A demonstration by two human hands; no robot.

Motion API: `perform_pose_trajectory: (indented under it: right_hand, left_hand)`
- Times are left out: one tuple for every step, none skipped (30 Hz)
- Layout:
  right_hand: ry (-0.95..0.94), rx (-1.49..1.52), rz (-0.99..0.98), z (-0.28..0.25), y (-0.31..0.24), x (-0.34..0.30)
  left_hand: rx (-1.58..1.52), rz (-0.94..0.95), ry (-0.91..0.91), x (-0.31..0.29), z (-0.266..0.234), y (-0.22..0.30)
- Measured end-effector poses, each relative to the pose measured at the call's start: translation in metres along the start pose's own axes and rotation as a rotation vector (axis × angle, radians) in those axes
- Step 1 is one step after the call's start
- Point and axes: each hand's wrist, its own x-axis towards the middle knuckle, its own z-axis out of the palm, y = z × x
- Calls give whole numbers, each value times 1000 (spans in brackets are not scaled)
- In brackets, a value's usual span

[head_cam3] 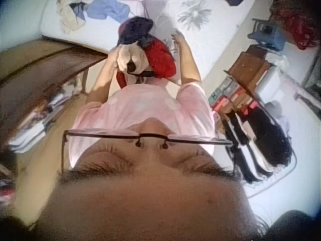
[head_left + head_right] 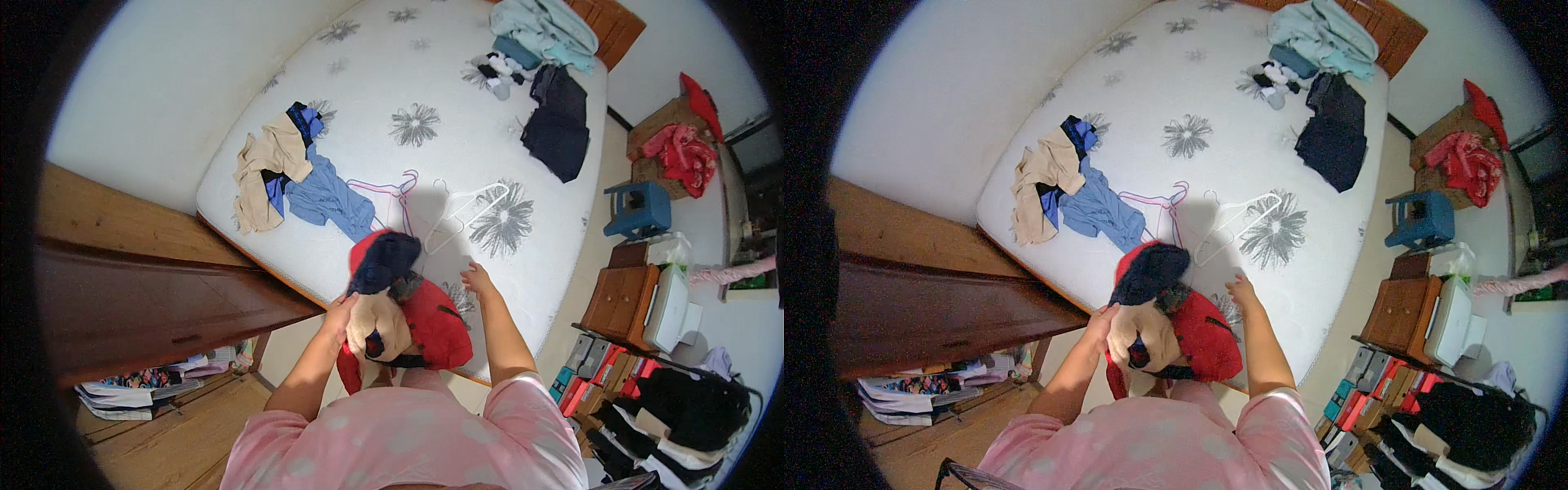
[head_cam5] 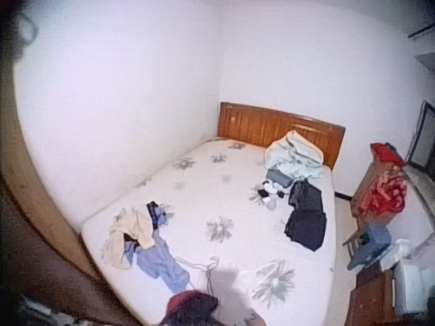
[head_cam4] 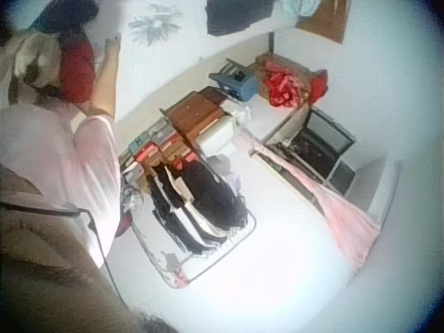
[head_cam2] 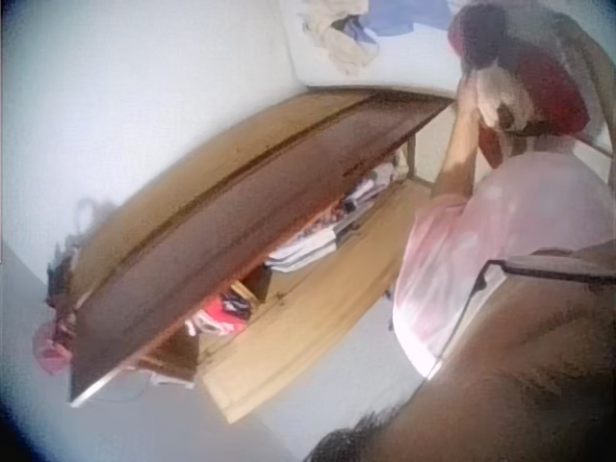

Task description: The person takes various clothing items from a bed, places them onto hangers, and then hangs them inside a wooden wardrobe.

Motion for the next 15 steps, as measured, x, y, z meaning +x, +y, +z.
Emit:
perform_pose_trajectory:
  right_hand:
    - [-18,-5,25,0,6,22]
    - [-17,-43,7,-4,8,46]
    - [-15,-80,-16,-10,10,68]
    - [82,-244,-141,-20,20,99]
    - [171,-410,-268,-30,27,126]
    - [195,-540,-402,-37,18,143]
    - [217,-664,-539,-40,11,159]
    - [285,-739,-527,-37,-4,172]
    - [350,-815,-515,-34,-19,182]
    - [334,-899,-574,-32,-35,192]
    - [319,-981,-633,-30,-50,202]
    - [312,-1020,-655,-30,-61,218]
    - [307,-1055,-677,-28,-68,232]
    - [286,-1056,-671,-22,-75,238]
    - [353,-1212,-747,-16,-85,238]
  left_hand:
    - [-1,-19,24,4,-1,-1]
    - [-46,-23,47,10,-3,-1]
    - [-92,-22,66,14,-3,0]
    - [-85,-19,56,12,4,10]
    - [-69,17,70,17,3,11]
    - [-70,31,90,20,5,11]
    - [-69,43,109,20,6,12]
    - [-81,35,136,21,9,14]
    - [-97,20,153,21,12,15]
    - [-113,3,169,20,14,15]
    - [-125,-9,195,21,15,15]
    - [-125,-20,195,24,18,18]
    - [-121,-31,193,29,21,22]
    - [-126,-3,164,33,22,22]
    - [-132,-12,187,36,21,19]
